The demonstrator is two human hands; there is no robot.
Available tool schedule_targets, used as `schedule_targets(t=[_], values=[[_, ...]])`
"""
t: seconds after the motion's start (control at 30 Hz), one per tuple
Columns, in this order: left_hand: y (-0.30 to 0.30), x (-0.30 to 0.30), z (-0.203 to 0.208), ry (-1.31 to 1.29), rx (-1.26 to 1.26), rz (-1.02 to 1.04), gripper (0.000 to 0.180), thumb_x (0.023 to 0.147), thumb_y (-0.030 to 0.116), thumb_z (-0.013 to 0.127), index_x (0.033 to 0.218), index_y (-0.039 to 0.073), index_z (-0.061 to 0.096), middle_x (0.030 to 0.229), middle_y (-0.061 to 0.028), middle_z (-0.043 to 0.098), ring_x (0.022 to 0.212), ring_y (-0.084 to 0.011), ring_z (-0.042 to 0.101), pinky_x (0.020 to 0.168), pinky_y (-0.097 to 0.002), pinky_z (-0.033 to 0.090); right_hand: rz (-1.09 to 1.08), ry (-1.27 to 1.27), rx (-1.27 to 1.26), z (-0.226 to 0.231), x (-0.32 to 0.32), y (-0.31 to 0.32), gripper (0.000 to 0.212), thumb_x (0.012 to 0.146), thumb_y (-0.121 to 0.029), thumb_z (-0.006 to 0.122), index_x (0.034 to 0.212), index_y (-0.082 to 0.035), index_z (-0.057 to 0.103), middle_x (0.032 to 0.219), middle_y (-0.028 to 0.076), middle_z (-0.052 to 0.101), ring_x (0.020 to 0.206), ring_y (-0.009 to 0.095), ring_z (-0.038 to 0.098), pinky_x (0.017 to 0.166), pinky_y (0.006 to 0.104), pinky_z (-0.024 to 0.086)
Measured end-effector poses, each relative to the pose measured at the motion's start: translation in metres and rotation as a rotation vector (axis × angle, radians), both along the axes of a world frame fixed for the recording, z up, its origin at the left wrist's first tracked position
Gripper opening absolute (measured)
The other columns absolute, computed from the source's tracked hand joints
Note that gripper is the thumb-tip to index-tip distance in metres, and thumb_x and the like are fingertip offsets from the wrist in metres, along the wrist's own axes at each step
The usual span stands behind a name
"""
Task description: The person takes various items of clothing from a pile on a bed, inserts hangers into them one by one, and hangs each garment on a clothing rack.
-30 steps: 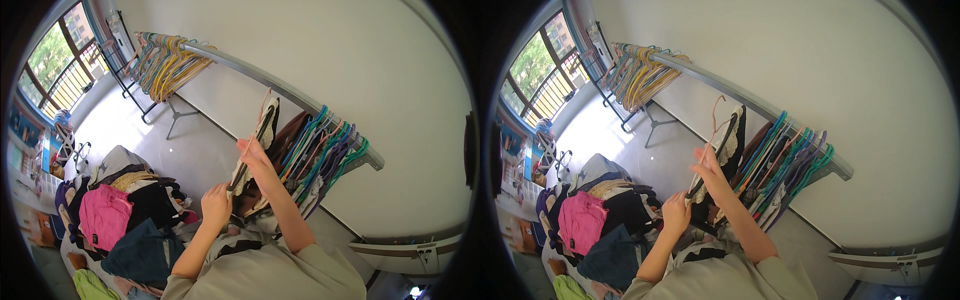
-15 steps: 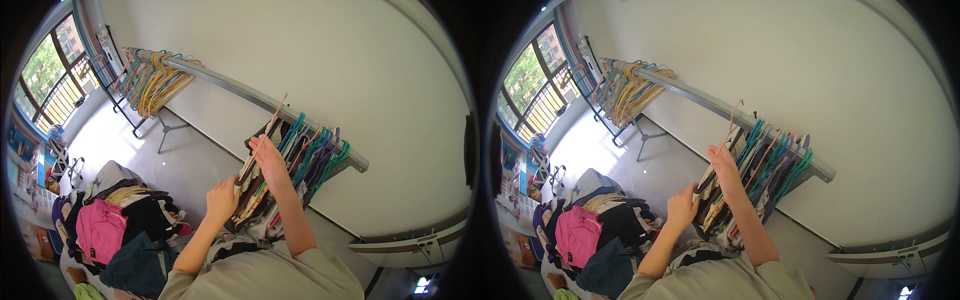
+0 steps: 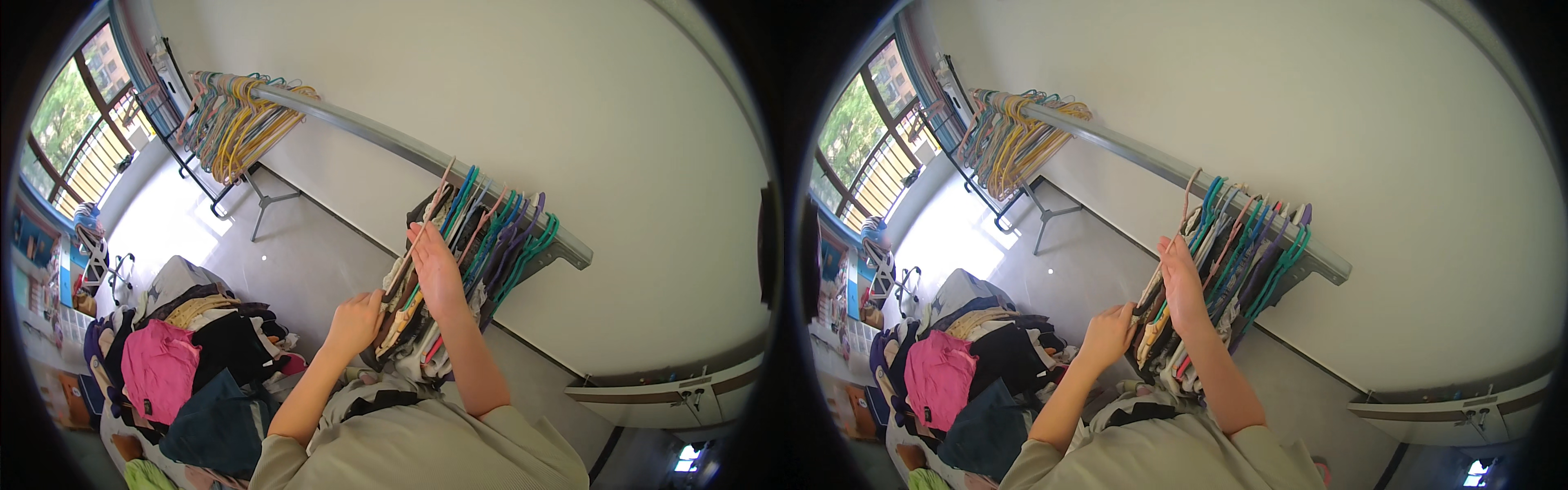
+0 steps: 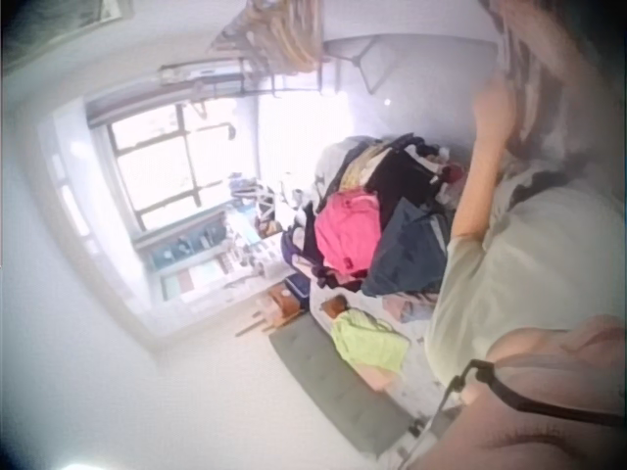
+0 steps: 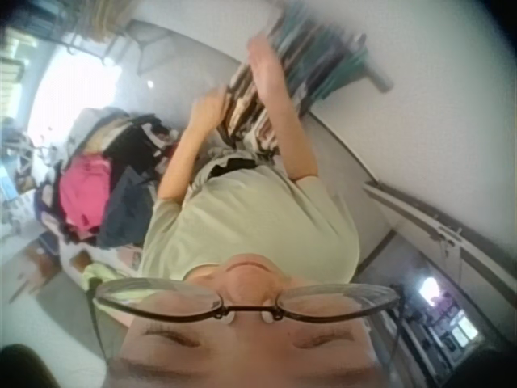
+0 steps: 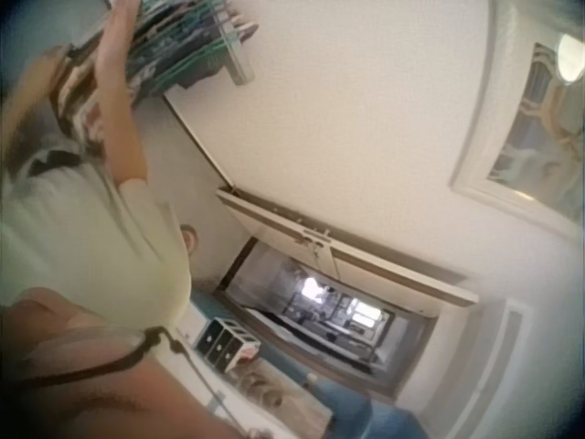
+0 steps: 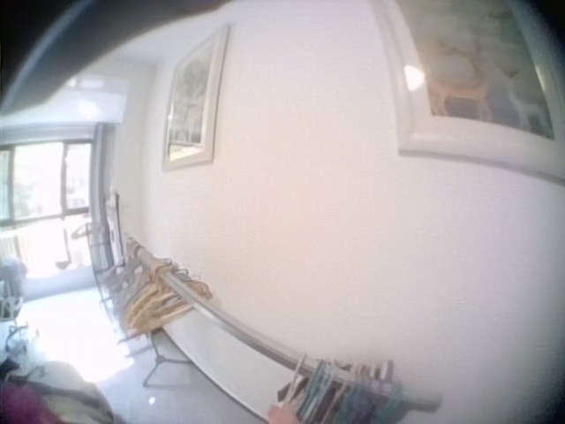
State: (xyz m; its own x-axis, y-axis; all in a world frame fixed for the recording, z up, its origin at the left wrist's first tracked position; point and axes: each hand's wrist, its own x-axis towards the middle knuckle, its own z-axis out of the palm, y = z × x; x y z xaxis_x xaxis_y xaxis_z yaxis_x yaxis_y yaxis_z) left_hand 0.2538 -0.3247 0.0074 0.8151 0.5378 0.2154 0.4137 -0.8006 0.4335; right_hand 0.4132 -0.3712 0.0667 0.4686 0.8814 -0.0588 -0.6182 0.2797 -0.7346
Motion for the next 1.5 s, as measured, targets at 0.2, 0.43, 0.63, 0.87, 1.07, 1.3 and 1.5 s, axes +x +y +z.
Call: schedule_targets(t=[0.2, 0.43, 0.63, 0.87, 1.07, 1.3, 1.5], values=[[-0.014, -0.002, 0.009, 0.011, -0.031, -0.095, 0.028, 0.078, 0.012, 0.056, 0.101, -0.001, 0.047, 0.08, -0.0154, 0.058, 0.075, -0.033, 0.059, 0.062, -0.0411, 0.048, -0.058, -0.328, -0.085, 0.0, -0.018, -0.013, 0.072, 0.086, -0.01, 0.044, 0.143, 0.001, 0.001, 0.151, 0.016, -0.003, 0.14, 0.021, -0.002, 0.111, 0.0328, 0.001], [-0.016, -0.005, 0.012, 0.067, -0.215, 0.016, 0.032, 0.086, 0.019, 0.052, 0.112, 0.003, 0.042, 0.088, -0.0187, 0.059, 0.079, -0.0399, 0.056, 0.067, -0.0457, 0.045, -0.041, -0.557, -0.072, -0.013, -0.027, -0.022, 0.071, 0.086, -0.009, 0.045, 0.144, -0.004, 0.004, 0.151, 0.013, -0.001, 0.139, 0.021, -0.003, 0.111, 0.033, 0.001], [-0.015, -0.027, 0.03, -0.027, -0.4, -0.023, 0.041, 0.088, 0.021, 0.053, 0.124, 0.006, 0.042, 0.108, -0.0199, 0.058, 0.096, -0.0349, 0.057, 0.078, -0.04, 0.045, -0.08, -0.642, -0.03, -0.021, -0.032, -0.027, 0.068, 0.087, -0.012, 0.049, 0.142, 0.0, 0.01, 0.149, 0.017, 0.006, 0.138, 0.026, 0.004, 0.11, 0.0372, 0.009], [-0.01, -0.058, 0.04, -0.16, -0.577, 0.008, 0.033, 0.088, 0.015, 0.051, 0.12, 0.006, 0.051, 0.111, -0.0131, 0.06, 0.1, -0.0275, 0.058, 0.083, -0.0358, 0.045, -0.119, -0.822, 0.027, -0.017, -0.064, -0.017, 0.067, 0.086, -0.009, 0.049, 0.142, 0.0, 0.013, 0.145, 0.02, 0.012, 0.136, 0.028, 0.01, 0.109, 0.0402, 0.011], [0.0, -0.085, 0.056, -0.214, -0.572, 0.12, 0.026, 0.087, 0.01, 0.051, 0.112, 0.003, 0.057, 0.104, -0.0105, 0.064, 0.092, -0.0238, 0.061, 0.08, -0.0328, 0.046, 0.055, -0.712, 0.051, -0.019, -0.097, 0.004, 0.066, 0.085, -0.009, 0.049, 0.142, -0.003, 0.015, 0.146, 0.013, 0.015, 0.136, 0.029, 0.012, 0.11, 0.0413, 0.011], [0.041, -0.129, 0.039, -0.448, -0.486, 0.41, 0.02, 0.088, 0.008, 0.05, 0.105, 0.003, 0.06, 0.097, -0.0078, 0.066, 0.083, -0.0163, 0.062, 0.074, -0.0258, 0.047, 0.242, -0.486, 0.006, 0.002, -0.139, 0.044, 0.06, 0.087, -0.009, 0.045, 0.142, -0.005, 0.021, 0.147, 0.012, 0.02, 0.136, 0.026, 0.019, 0.109, 0.037, 0.015], [0.07, -0.162, 0.021, -0.64, -0.51, 0.513, 0.018, 0.091, 0.012, 0.046, 0.1, 0.006, 0.061, 0.088, -0.0064, 0.067, 0.078, -0.0182, 0.066, 0.067, -0.026, 0.049, 0.305, -0.438, -0.018, -0.005, -0.173, 0.076, 0.056, 0.087, -0.01, 0.045, 0.139, -0.004, 0.026, 0.143, 0.014, 0.028, 0.133, 0.024, 0.027, 0.107, 0.0355, 0.021]])
